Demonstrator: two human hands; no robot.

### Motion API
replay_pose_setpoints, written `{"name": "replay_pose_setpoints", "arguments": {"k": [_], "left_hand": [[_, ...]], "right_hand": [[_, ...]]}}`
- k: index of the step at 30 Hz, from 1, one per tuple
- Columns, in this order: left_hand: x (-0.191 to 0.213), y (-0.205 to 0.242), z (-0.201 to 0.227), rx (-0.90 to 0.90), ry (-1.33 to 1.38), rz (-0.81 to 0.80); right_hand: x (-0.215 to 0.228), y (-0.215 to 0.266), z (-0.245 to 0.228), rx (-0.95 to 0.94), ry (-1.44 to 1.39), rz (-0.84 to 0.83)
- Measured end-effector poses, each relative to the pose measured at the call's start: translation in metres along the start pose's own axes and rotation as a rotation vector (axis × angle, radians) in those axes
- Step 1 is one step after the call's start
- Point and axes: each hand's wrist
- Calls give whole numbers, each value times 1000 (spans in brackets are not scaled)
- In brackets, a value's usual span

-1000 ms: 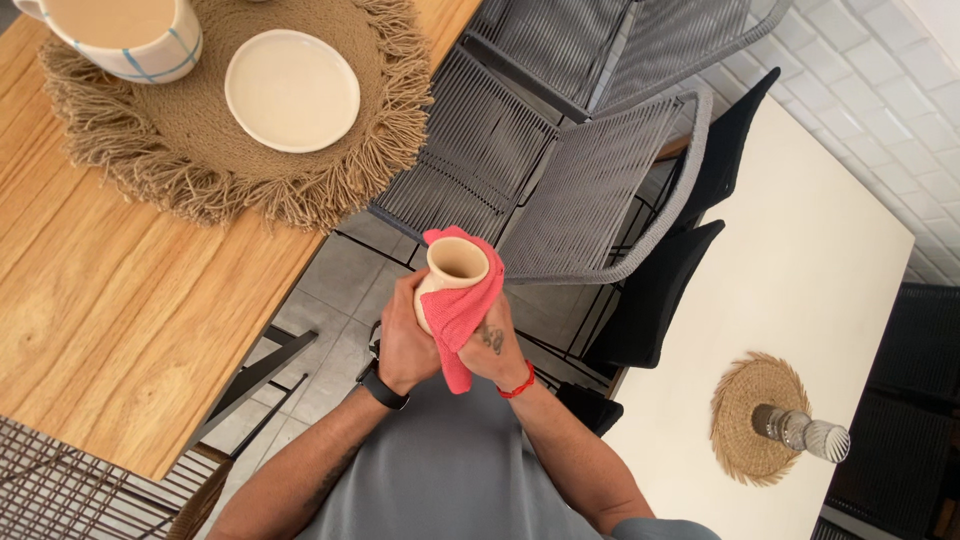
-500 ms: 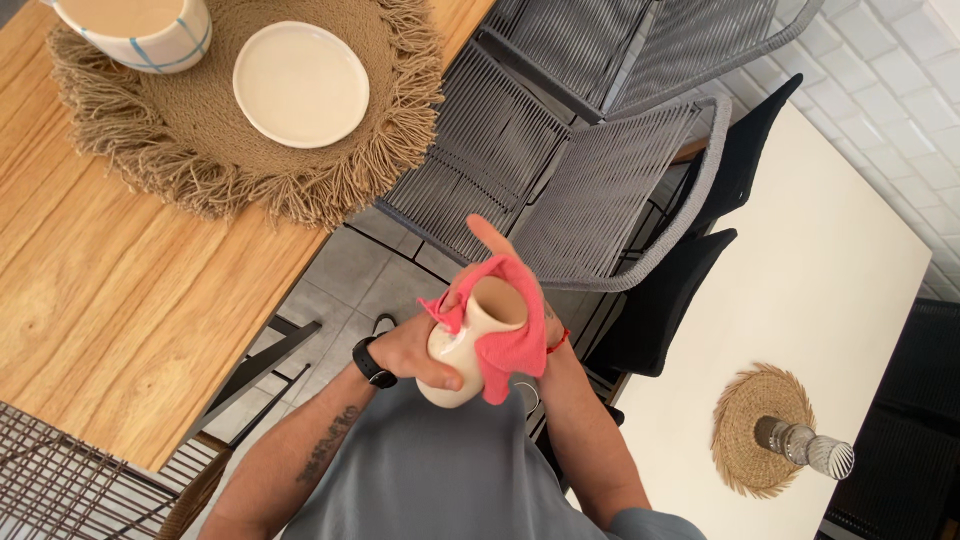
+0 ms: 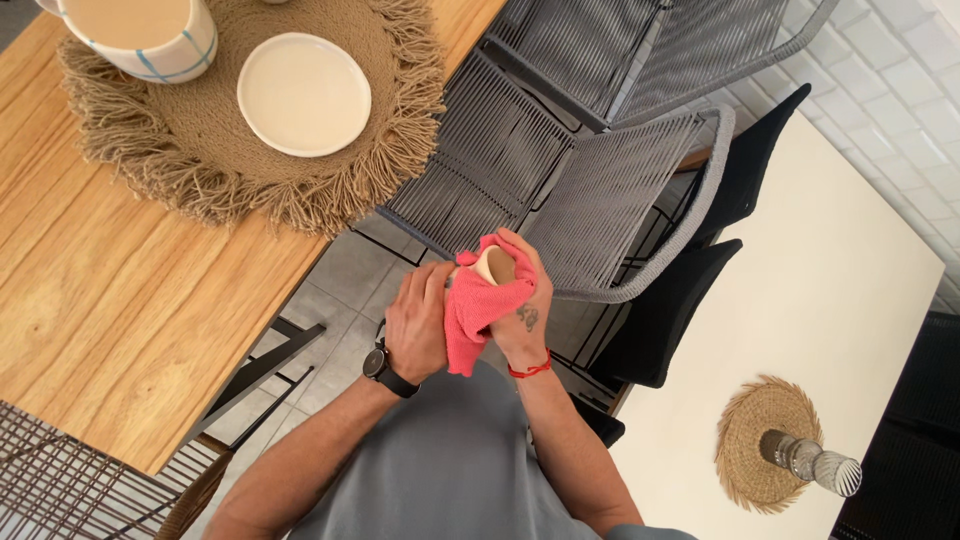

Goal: The person wipes a place mat and several small ceramic dishes, including cups and plates, with a pink cloth.

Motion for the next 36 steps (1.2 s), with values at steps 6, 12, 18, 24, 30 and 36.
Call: {"name": "replay_pose_setpoints", "arguments": {"k": [6,12,18,24,30,36], "left_hand": [[2,-9,-26,144,504,-346],[7,-31,-17,369,1144,-876],[-53,31,-64,831,1595,-762],[22,-11,-26,603,769,-693],[39,8,3,545,437,-293],[-15,37,-70,358,746,-326]], "right_hand": [[52,-14,85,-134,-687,-353],[81,-19,108,-142,-895,-678],[76,-28,113,-215,-880,-666],[65,-24,104,-279,-884,-502],[44,-18,94,-204,-626,-342],[44,-22,106,-326,-765,-399]]}}
Point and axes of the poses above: each hand's wrist, its own y-axis away from the middle knuckle, its own x-axis out of the back of the hand, z = x × y, and after that the axes turned 6 degrees about z, right-handed
